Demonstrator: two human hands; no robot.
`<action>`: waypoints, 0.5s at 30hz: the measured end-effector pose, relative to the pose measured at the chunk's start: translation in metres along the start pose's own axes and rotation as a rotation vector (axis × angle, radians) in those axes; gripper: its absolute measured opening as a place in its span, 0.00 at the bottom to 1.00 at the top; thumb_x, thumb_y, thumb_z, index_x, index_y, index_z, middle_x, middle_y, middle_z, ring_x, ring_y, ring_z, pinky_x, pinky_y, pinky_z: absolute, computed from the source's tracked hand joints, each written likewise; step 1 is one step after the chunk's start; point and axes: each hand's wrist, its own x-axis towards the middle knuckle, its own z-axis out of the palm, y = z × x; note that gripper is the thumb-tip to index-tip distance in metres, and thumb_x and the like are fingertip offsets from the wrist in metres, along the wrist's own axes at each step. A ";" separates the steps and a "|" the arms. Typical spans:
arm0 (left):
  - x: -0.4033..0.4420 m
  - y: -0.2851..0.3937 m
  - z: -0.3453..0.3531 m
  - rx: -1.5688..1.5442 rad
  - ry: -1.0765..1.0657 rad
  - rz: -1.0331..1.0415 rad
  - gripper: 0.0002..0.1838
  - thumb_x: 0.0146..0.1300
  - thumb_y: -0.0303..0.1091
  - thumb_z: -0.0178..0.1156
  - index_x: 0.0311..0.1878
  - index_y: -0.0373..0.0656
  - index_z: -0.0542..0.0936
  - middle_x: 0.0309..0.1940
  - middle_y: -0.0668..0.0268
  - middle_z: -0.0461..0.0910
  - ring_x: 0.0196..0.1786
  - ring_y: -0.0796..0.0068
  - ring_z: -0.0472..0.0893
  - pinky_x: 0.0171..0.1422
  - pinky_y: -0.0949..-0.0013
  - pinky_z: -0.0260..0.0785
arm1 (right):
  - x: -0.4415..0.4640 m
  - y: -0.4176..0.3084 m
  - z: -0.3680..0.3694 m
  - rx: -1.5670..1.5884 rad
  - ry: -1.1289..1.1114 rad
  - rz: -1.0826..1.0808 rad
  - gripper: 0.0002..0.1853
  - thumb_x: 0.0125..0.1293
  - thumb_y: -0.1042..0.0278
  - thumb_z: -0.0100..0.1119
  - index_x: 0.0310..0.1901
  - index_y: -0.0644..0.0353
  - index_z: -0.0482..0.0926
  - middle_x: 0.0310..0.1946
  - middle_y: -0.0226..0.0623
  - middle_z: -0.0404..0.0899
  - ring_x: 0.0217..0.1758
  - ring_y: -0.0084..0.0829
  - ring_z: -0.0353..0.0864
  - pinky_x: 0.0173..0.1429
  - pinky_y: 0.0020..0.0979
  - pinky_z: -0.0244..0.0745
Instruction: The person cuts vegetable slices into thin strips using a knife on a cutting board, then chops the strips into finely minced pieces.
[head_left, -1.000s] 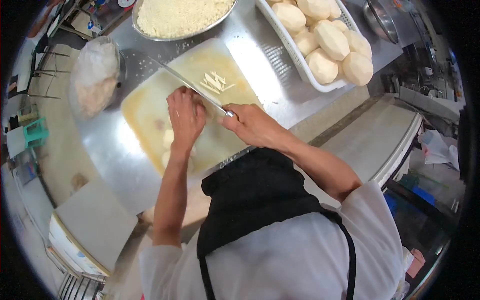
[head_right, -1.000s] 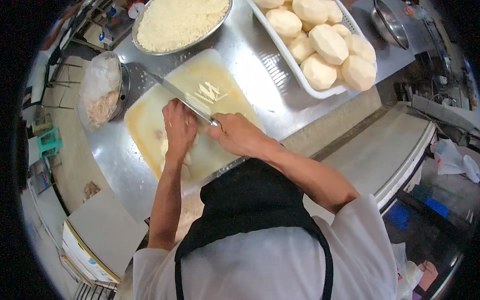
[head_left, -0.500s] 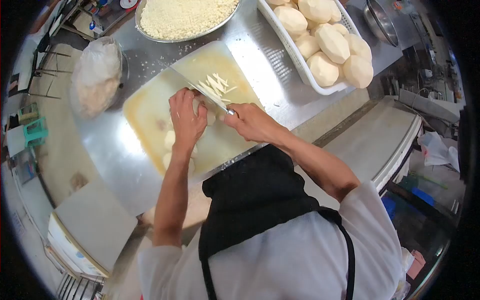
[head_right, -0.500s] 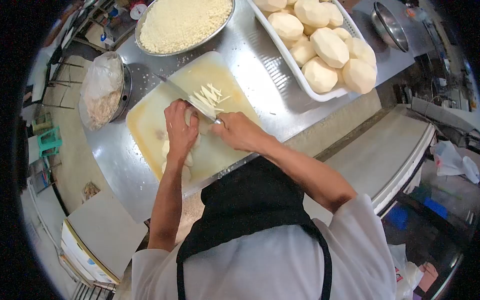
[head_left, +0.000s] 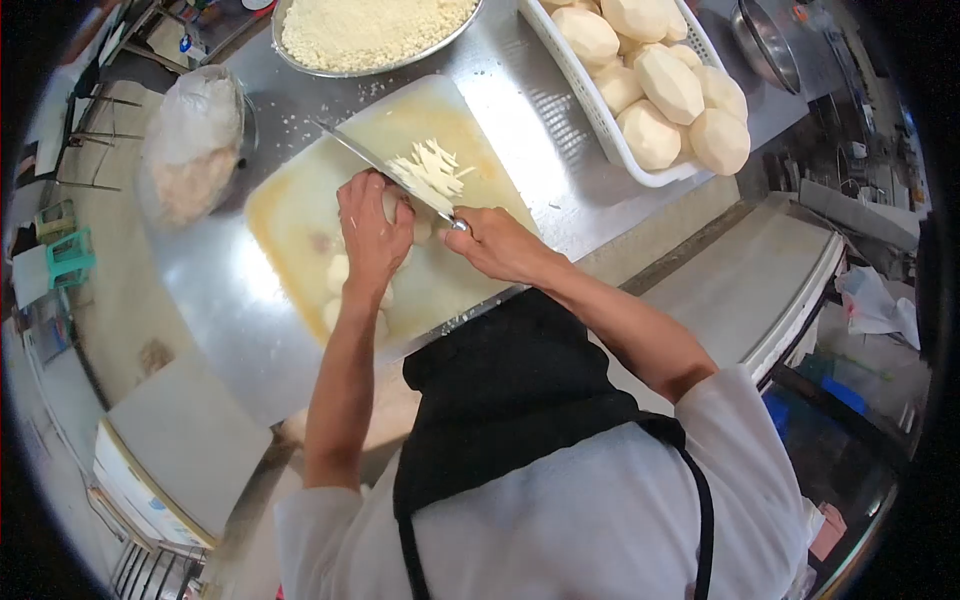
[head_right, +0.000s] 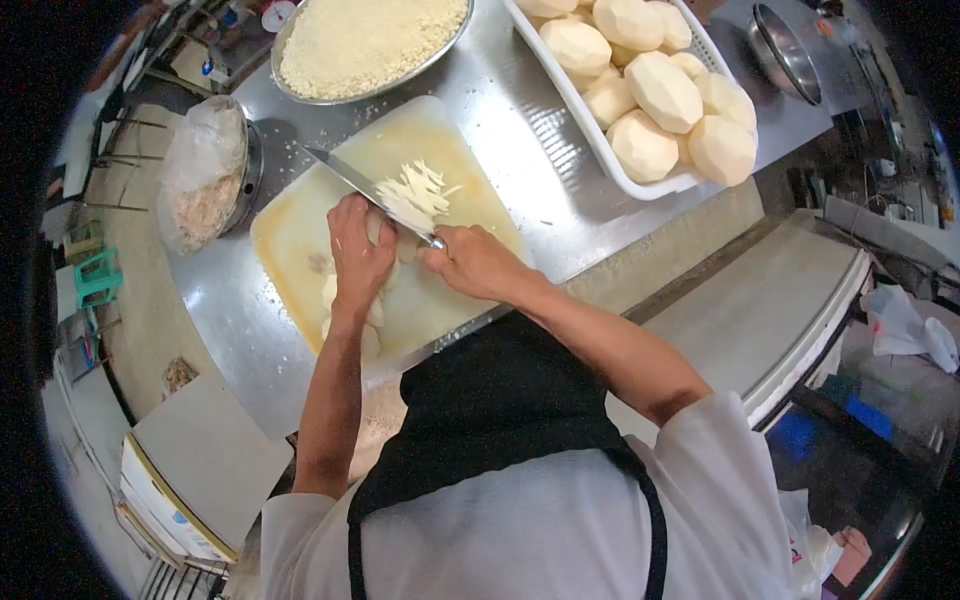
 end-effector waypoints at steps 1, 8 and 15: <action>0.000 -0.001 -0.001 -0.001 -0.003 0.004 0.21 0.56 0.27 0.64 0.55 0.38 0.78 0.53 0.52 0.79 0.57 0.43 0.73 0.64 0.46 0.67 | 0.001 -0.008 -0.006 0.008 -0.033 0.052 0.24 0.77 0.54 0.58 0.49 0.74 0.82 0.32 0.64 0.82 0.40 0.60 0.84 0.49 0.52 0.77; 0.001 0.006 0.000 -0.013 0.011 -0.010 0.18 0.55 0.26 0.63 0.51 0.38 0.79 0.52 0.52 0.79 0.56 0.44 0.74 0.64 0.48 0.67 | -0.003 -0.004 -0.003 0.009 -0.032 0.015 0.24 0.78 0.51 0.57 0.51 0.73 0.81 0.21 0.52 0.78 0.22 0.44 0.80 0.36 0.46 0.77; -0.001 0.003 -0.001 -0.008 0.022 -0.007 0.17 0.55 0.24 0.64 0.50 0.38 0.80 0.49 0.54 0.80 0.55 0.48 0.76 0.64 0.51 0.67 | 0.005 0.013 0.005 0.117 -0.025 0.024 0.24 0.79 0.51 0.58 0.54 0.70 0.82 0.19 0.37 0.74 0.17 0.28 0.76 0.27 0.35 0.75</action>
